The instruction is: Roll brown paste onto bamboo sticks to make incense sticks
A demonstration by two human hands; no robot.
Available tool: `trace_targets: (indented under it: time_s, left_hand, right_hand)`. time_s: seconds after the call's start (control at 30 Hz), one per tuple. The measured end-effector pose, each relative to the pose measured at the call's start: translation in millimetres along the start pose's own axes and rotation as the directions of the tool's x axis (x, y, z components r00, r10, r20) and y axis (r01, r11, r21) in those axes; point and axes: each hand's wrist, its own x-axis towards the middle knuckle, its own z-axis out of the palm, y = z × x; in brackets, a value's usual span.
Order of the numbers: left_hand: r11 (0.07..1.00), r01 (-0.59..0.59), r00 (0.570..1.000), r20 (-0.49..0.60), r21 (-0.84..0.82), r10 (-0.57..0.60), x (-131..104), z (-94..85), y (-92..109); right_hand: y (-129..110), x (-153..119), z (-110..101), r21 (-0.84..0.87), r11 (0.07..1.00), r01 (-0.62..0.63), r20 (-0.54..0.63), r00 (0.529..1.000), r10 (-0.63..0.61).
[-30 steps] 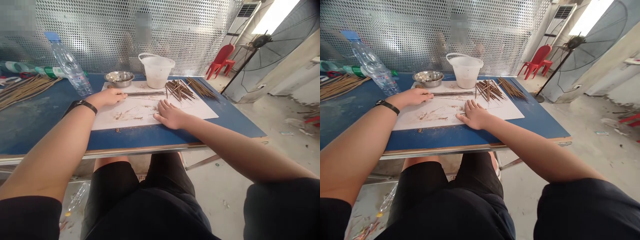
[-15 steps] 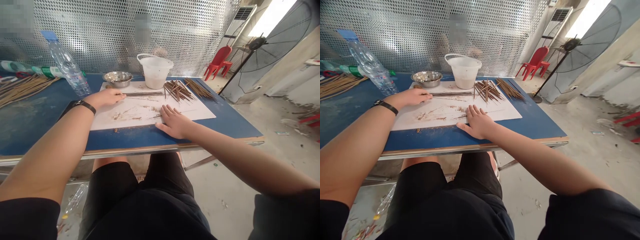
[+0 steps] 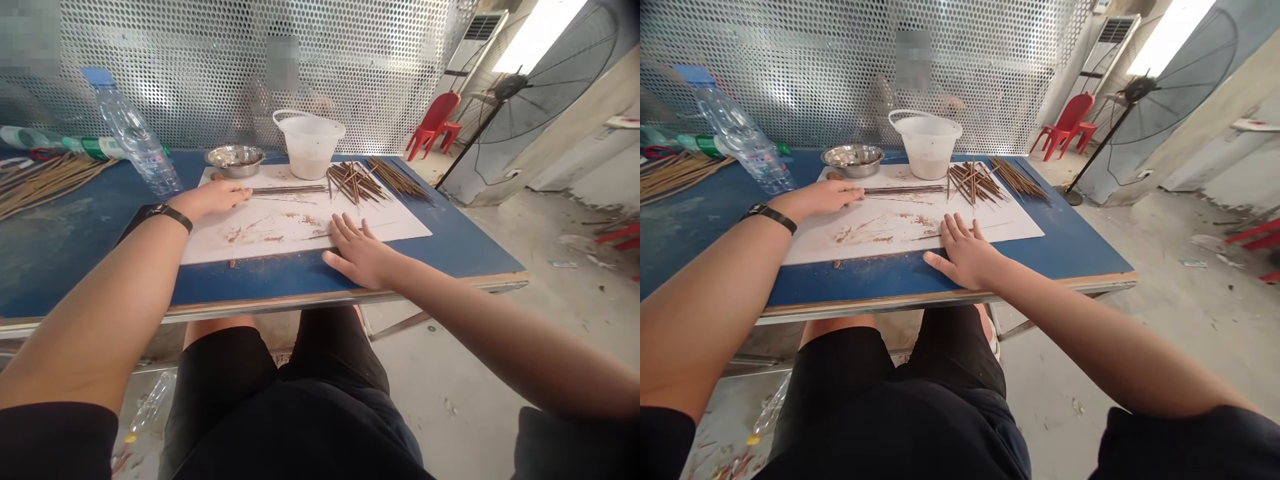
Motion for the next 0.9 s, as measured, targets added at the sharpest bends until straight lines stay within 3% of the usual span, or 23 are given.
trace_targets:
  time_s: [0.13,0.3,0.47,0.57,0.67,0.9]
  left_hand:
    - [0.998,0.027,1.0,0.013,-0.062,-0.026,-2.8,-1.4,5.5]
    - [0.998,-0.033,0.999,0.017,-0.053,0.034,-10.8,-5.2,18.8]
    - [0.999,-0.04,0.999,0.026,-0.035,0.041,-12.5,-6.3,20.7]
    - [0.998,-0.047,0.999,0.018,-0.033,0.048,-13.6,-6.5,22.0]
    - [0.998,-0.048,0.999,0.024,-0.028,0.049,-14.5,-6.6,23.4]
    - [0.999,-0.031,0.998,0.062,-0.023,0.033,-12.0,-6.6,20.9]
  right_hand:
    - [15.4,-21.2,-15.1,0.008,1.0,-0.025,-0.091,0.996,0.025]
    - [80.6,-22.1,-41.5,-0.044,0.982,-0.183,-0.208,0.963,0.17]
    - [127.4,-15.9,-36.7,-0.066,0.997,-0.051,-0.238,0.971,0.034]
    - [129.6,-10.3,-25.6,-0.044,0.998,0.045,-0.28,0.958,-0.056]
    - [121.3,-9.2,-19.7,-0.072,0.997,0.034,-0.291,0.955,-0.053]
    - [107.3,-22.3,-31.6,-0.026,1.0,0.002,-0.199,0.98,-0.007]
